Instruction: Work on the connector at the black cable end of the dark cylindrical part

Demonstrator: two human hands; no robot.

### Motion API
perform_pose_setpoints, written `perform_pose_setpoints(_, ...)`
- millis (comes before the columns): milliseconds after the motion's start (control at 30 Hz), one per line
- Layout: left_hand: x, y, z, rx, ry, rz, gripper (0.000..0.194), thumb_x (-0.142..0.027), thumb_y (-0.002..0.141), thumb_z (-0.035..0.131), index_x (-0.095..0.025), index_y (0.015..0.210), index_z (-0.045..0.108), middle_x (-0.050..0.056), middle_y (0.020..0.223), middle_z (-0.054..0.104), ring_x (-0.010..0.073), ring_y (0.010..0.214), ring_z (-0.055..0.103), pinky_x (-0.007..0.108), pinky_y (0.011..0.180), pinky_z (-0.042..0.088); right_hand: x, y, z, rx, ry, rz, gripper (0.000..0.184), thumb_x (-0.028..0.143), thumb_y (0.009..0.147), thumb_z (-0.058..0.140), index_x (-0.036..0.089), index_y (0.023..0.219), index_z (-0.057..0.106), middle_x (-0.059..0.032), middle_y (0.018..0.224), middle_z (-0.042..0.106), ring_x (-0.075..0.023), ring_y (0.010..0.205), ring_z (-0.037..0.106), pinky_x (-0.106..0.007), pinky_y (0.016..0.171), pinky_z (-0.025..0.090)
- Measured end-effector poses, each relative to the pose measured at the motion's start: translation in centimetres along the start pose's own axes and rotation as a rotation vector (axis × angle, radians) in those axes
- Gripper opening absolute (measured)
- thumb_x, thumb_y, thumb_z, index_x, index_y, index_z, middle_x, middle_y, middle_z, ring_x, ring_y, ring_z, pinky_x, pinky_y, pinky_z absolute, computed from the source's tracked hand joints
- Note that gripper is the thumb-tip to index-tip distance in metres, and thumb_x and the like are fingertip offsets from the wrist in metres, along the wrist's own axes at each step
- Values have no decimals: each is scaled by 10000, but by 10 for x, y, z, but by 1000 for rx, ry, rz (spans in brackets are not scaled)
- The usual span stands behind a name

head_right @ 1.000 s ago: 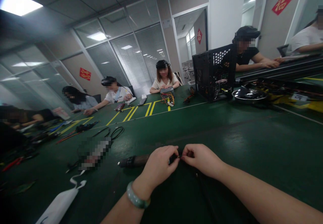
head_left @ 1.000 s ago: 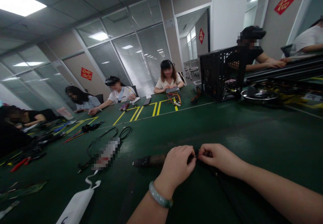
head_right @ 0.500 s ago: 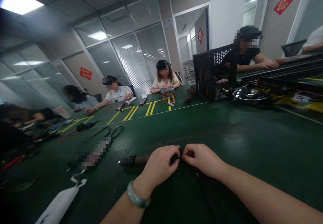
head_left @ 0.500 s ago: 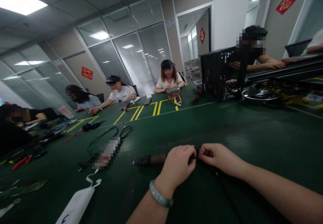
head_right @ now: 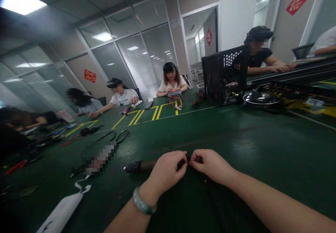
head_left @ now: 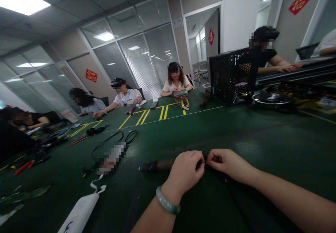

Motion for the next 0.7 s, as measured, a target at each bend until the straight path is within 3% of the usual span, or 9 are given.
perform_pose_setpoints(700, 7, -1, -1, -69, -66, -48, 41, -223, 876, 558, -235, 900, 589, -14, 925, 648, 183, 868, 603, 329, 814, 452, 8, -1, 0, -10, -8, -35, 126, 291, 872, 599, 202, 864, 688, 13, 773, 678, -141, 701, 605, -218, 609, 410)
Point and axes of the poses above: each hand's wrist, its own y-axis towards the middle knuckle, its own z-axis out of the palm, x = y × z, the point moved 9 cm from there along y, towards the middle knuckle
